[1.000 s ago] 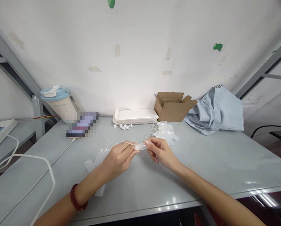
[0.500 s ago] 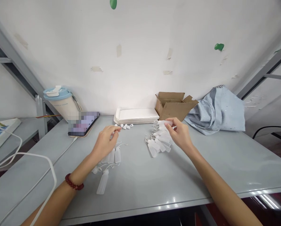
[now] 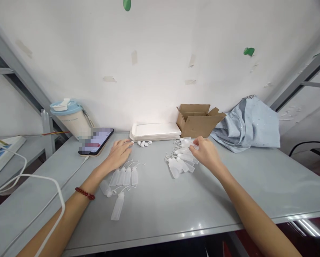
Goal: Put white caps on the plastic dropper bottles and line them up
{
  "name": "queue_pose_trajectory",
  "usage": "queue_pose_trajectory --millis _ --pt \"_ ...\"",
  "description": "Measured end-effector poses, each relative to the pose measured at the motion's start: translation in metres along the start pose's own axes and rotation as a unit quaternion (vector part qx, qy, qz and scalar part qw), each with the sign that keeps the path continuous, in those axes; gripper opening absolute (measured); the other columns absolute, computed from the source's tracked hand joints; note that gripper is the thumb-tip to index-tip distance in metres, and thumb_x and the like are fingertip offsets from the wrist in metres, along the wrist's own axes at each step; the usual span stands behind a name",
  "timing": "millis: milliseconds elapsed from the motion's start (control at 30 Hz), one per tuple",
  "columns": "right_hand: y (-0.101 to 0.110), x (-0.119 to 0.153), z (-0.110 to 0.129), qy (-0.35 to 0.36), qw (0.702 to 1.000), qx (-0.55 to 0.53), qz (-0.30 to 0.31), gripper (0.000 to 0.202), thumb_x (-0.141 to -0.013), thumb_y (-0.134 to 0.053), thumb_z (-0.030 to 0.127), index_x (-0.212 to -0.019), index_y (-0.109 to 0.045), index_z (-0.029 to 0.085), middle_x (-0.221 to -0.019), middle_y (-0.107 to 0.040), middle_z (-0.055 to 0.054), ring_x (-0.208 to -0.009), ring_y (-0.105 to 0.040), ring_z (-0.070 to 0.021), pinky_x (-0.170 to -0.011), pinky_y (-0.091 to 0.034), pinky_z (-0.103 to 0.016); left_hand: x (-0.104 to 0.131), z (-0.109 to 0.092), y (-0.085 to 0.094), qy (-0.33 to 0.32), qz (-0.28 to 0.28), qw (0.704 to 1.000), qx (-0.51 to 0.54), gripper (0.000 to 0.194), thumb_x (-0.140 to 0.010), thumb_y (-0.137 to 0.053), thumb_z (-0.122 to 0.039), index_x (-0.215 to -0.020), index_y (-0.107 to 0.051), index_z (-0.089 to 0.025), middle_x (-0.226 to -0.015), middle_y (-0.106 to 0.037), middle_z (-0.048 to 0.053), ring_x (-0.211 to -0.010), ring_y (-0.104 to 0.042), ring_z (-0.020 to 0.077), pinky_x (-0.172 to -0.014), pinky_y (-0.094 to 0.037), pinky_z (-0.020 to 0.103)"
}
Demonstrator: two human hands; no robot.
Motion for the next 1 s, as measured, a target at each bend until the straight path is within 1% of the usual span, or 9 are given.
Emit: queue_pose_trajectory --millis 233,433,533,600,700,767,800,900,1000 --pt "-0.003 0.002 0.000 -0.004 1.000 0.015 0.014 0.014 -0.078 -0.048 0.021 -0.089 -0.053 0.014 -0.084 -0.064 -0.011 -0.086 -0.055 -0.0255 -0.059 -0.032 -0.028 -0.003 0.005 -0.013 0.034 0.044 0.998 -0.006 0.049 -0.086 -0.030 -0.037 -0.130 -0.047 -0.023 -0.142 -0.039 0.009 -0.131 -0.025 0.0351 -0.099 -0.026 0.054" --pt "-0.003 0.004 0.004 0.012 0.999 0.038 0.011 0.017 -0.081 -0.046 0.020 -0.094 -0.054 0.011 -0.092 -0.064 -0.013 -0.091 -0.054 -0.0265 -0.067 -0.036 -0.030 -0.001 0.003 -0.017 0.040 0.068 0.997 -0.008 0.052 -0.087 -0.026 -0.042 -0.134 -0.042 -0.025 -0.146 -0.033 0.008 -0.134 -0.019 0.0370 -0.099 -0.025 0.056" --pt "-0.003 0.005 0.007 0.024 0.998 0.051 -0.014 0.018 -0.082 -0.046 0.020 -0.095 -0.055 0.011 -0.095 -0.062 -0.014 -0.090 -0.053 -0.0274 -0.070 -0.036 -0.033 -0.001 0.002 -0.017 0.040 0.072 0.997 -0.011 0.053 -0.087 -0.026 -0.042 -0.134 -0.041 -0.025 -0.147 -0.032 0.008 -0.134 -0.019 0.0367 -0.099 -0.024 0.056" --pt "0.000 0.008 0.010 0.039 0.996 0.063 -0.059 0.019 -0.082 -0.046 0.021 -0.096 -0.055 0.010 -0.095 -0.060 -0.015 -0.089 -0.051 -0.0285 -0.071 -0.037 -0.035 -0.002 0.001 -0.017 0.039 0.074 0.996 -0.012 0.053 -0.087 -0.026 -0.042 -0.135 -0.041 -0.025 -0.147 -0.032 0.007 -0.134 -0.019 0.0359 -0.100 -0.024 0.055" --pt "0.005 0.015 0.024 0.113 0.982 0.040 -0.148 0.020 -0.082 -0.046 0.020 -0.098 -0.053 0.011 -0.096 -0.057 -0.016 -0.089 -0.049 -0.0288 -0.072 -0.038 -0.037 -0.001 -0.002 -0.014 0.036 0.074 0.996 -0.015 0.053 -0.087 -0.026 -0.042 -0.134 -0.041 -0.025 -0.147 -0.032 0.006 -0.133 -0.019 0.0350 -0.101 -0.023 0.053" --pt "0.006 0.025 0.040 0.208 0.961 -0.022 -0.182 0.019 -0.083 -0.045 0.018 -0.100 -0.051 0.012 -0.099 -0.055 -0.015 -0.091 -0.049 -0.0277 -0.075 -0.039 -0.038 0.000 -0.005 -0.012 0.033 0.074 0.997 -0.016 0.052 -0.087 -0.027 -0.043 -0.134 -0.042 -0.025 -0.146 -0.033 0.005 -0.133 -0.021 0.0342 -0.101 -0.023 0.053" --pt "0.005 0.032 0.049 0.261 0.946 -0.060 -0.182 0.019 -0.083 -0.044 0.017 -0.101 -0.050 0.013 -0.101 -0.054 -0.015 -0.092 -0.049 -0.0267 -0.076 -0.041 -0.038 0.000 -0.006 -0.011 0.032 0.073 0.997 -0.017 0.052 -0.087 -0.027 -0.042 -0.134 -0.042 -0.026 -0.145 -0.034 0.005 -0.132 -0.021 0.0337 -0.102 -0.023 0.053" --pt "-0.004 0.056 0.076 0.391 0.905 -0.134 -0.099 0.023 -0.084 -0.042 0.013 -0.106 -0.048 0.013 -0.101 -0.054 -0.014 -0.092 -0.048 -0.0241 -0.078 -0.043 -0.038 0.002 -0.010 -0.007 0.028 0.072 0.997 -0.020 0.050 -0.087 -0.029 -0.042 -0.133 -0.043 -0.027 -0.143 -0.037 0.005 -0.131 -0.023 0.0324 -0.102 -0.024 0.052" --pt "-0.018 0.081 0.098 0.456 0.880 -0.134 0.014 0.030 -0.084 -0.041 0.012 -0.113 -0.048 0.012 -0.106 -0.053 -0.015 -0.091 -0.047 -0.0226 -0.078 -0.044 -0.037 0.004 -0.016 -0.004 0.017 0.064 0.998 -0.017 0.049 -0.087 -0.031 -0.042 -0.132 -0.043 -0.027 -0.142 -0.038 0.005 -0.130 -0.025 0.0312 -0.102 -0.026 0.050"
Point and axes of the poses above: each hand's wrist, its own x-axis away from the middle knuckle, its own y-axis out of the back of the hand, z = x × y, the point moved 5 cm from there along -x, towards the middle knuckle
